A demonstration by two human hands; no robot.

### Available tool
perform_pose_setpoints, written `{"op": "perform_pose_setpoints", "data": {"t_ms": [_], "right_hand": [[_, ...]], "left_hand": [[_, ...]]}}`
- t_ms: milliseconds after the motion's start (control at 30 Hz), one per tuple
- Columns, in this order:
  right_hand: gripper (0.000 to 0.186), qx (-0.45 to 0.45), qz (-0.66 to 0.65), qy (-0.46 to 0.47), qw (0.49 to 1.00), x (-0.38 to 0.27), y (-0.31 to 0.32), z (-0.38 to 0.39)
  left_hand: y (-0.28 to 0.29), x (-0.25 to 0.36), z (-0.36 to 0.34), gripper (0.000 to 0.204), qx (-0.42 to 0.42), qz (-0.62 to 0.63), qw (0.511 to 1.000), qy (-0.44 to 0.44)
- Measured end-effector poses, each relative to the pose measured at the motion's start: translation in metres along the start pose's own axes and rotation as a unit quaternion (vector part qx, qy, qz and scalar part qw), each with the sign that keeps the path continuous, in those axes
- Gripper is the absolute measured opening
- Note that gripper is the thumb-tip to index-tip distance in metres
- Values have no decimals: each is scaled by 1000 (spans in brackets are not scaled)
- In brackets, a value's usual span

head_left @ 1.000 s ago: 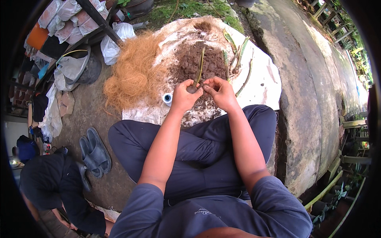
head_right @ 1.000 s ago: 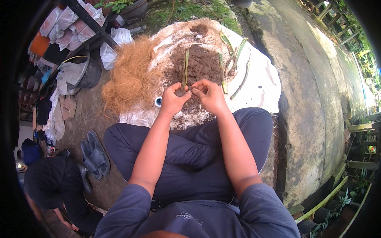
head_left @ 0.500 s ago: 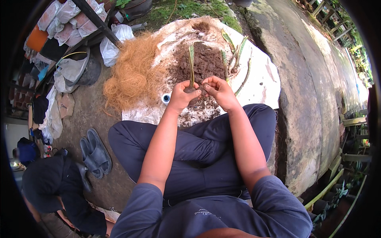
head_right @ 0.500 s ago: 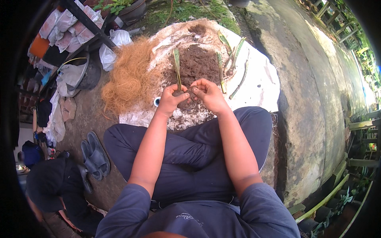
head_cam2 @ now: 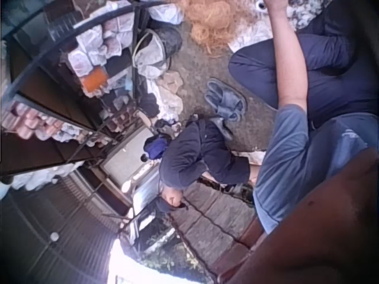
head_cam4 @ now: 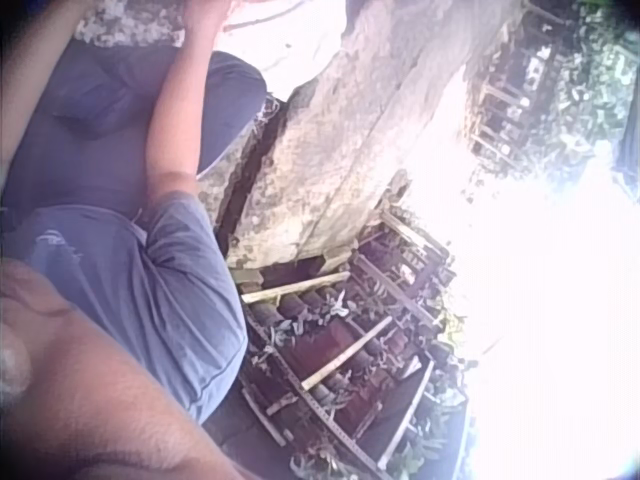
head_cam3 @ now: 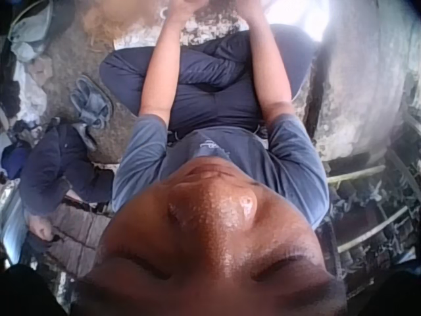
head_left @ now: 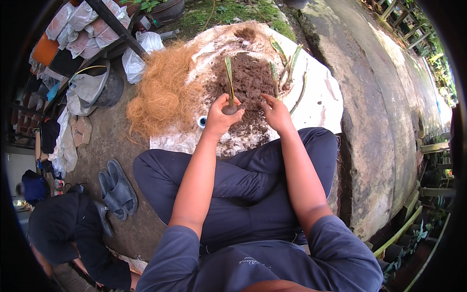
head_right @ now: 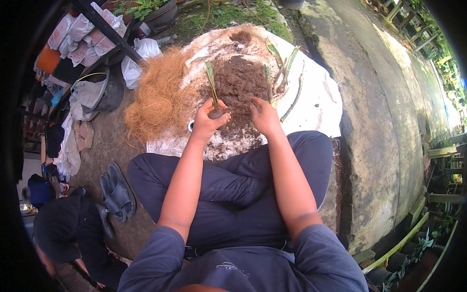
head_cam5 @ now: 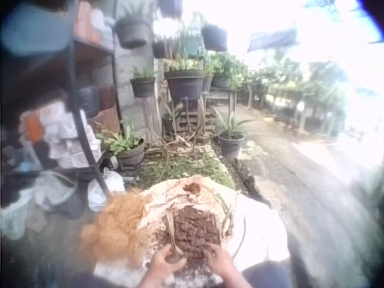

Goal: The person sits cross-legged and repeatedly wraps small plant cuttings with a fibrous material, securing them with soil. The hands pick up each cutting, coil the fiber around it, and press soil onto the base to hold the wrapping in place.

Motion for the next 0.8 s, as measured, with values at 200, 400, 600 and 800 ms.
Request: {"op": "perform_pose_setpoints", "data": {"t_ms": [200,400,600,800], "right_hand": [[25,-226,-306,-74,922,-57,-2,32],[17,-227,-327,-84,914,-44,-5,31],[13,-187,-338,-109,916,-41,-4,28],[12,-167,-361,-52,916,-45,-6,29]], "left_hand": [[1,-1,3,35,-36,-65,997,1],[-8,-7,5,43,-70,0,994,81],[-2,-20,6,56,-14,121,989,87],[-19,-6,8,61,-39,180,979,87]]}}
Point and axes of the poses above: each hand's wrist, its own z-axis away from the middle knuckle, its own y-axis out of the back of the hand, x = y × z, the point moved 6 cm from there along -z, towards the middle knuckle, and after that the axes turned 13 degrees about -y, right-handed, at the moved point
